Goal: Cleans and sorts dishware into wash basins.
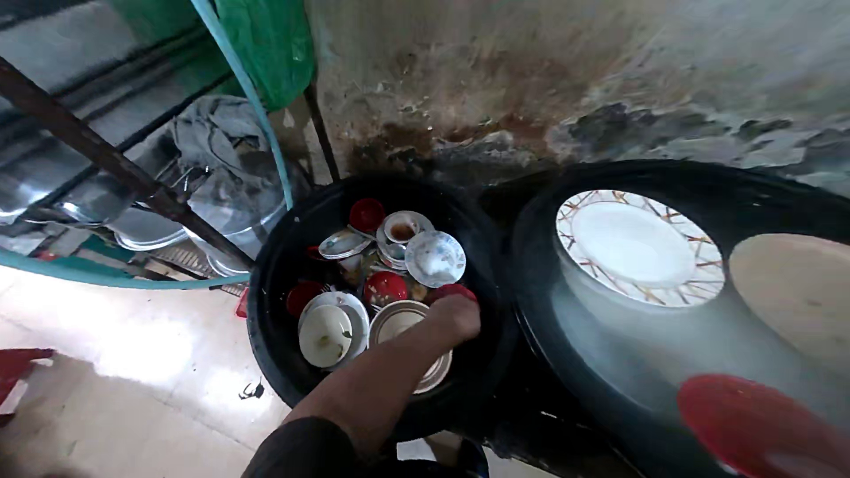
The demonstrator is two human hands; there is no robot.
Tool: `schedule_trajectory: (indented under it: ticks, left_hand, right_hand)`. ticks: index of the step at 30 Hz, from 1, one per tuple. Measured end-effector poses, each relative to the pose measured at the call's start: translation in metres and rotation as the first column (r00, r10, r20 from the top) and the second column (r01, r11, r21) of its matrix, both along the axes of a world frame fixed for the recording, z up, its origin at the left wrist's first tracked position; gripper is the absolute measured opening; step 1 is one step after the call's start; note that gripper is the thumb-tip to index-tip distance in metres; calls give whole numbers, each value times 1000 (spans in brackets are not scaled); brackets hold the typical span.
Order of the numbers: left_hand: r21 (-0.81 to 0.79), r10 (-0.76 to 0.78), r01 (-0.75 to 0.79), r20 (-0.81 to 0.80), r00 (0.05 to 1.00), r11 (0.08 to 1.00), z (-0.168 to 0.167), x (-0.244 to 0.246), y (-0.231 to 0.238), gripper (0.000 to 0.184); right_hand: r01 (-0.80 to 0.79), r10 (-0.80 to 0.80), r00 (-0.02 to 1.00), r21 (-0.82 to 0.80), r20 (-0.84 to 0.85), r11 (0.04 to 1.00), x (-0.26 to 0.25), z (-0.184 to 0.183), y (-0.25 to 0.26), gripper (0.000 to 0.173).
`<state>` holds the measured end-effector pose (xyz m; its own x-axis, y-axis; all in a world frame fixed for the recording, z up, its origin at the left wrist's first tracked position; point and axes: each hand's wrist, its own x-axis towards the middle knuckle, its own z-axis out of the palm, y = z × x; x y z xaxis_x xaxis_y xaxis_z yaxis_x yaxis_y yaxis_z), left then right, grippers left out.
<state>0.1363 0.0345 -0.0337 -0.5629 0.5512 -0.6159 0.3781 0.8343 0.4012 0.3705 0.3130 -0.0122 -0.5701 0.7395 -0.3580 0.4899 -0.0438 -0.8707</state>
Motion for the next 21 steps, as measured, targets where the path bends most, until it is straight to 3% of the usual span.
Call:
schedule_trajectory:
  ticks: [3, 5, 9, 10, 11, 13, 15, 17, 19, 21]
  left_hand:
    - [111, 55, -60, 48, 997, 992, 2, -29, -8, 32]
    - [229, 163, -189, 129, 978, 955, 13, -41, -22, 38]
    - [355, 420, -535, 353, 836, 766, 21, -53, -38, 38]
    - [358, 433, -563, 383, 816, 745, 26, -55, -37, 37]
    - [348, 424, -540, 357, 833, 767, 34, -57, -35, 36]
    - [314, 313, -348, 157, 937, 883, 49, -58, -25, 38]
    - [222, 160, -144, -57, 985, 964, 57, -59, -14, 41]
    - [207, 77, -47, -139, 987, 977, 67, -57, -11, 37]
    - [244, -2, 53, -206, 979, 968, 75, -61, -12, 32]
    - [312, 42, 11, -163, 986, 950, 78, -68, -23, 30]
  right_hand:
    - [-13, 11, 999, -55, -38, 998, -24, 20, -21, 58]
    - [-71, 49, 990, -161, -132, 984, -41, 39, -36, 59]
    - [-165, 113, 968, -227, -226, 960, -94, 60, -63, 60]
    - [-184, 130, 964, -228, -232, 956, -110, 65, -73, 58]
    - [-196, 146, 963, -218, -227, 956, -125, 70, -83, 55]
    - [-268, 237, 951, -147, -200, 952, -153, 78, -105, 55]
    - [-396, 400, 903, 59, -155, 917, -178, 82, -126, 58]
    - [-503, 567, 820, 380, -72, 776, -201, 85, -146, 59]
    - [-531, 690, 723, 661, 27, 530, -219, 87, -164, 55]
    - [-472, 757, 647, 829, 93, 301, -230, 86, -177, 51]
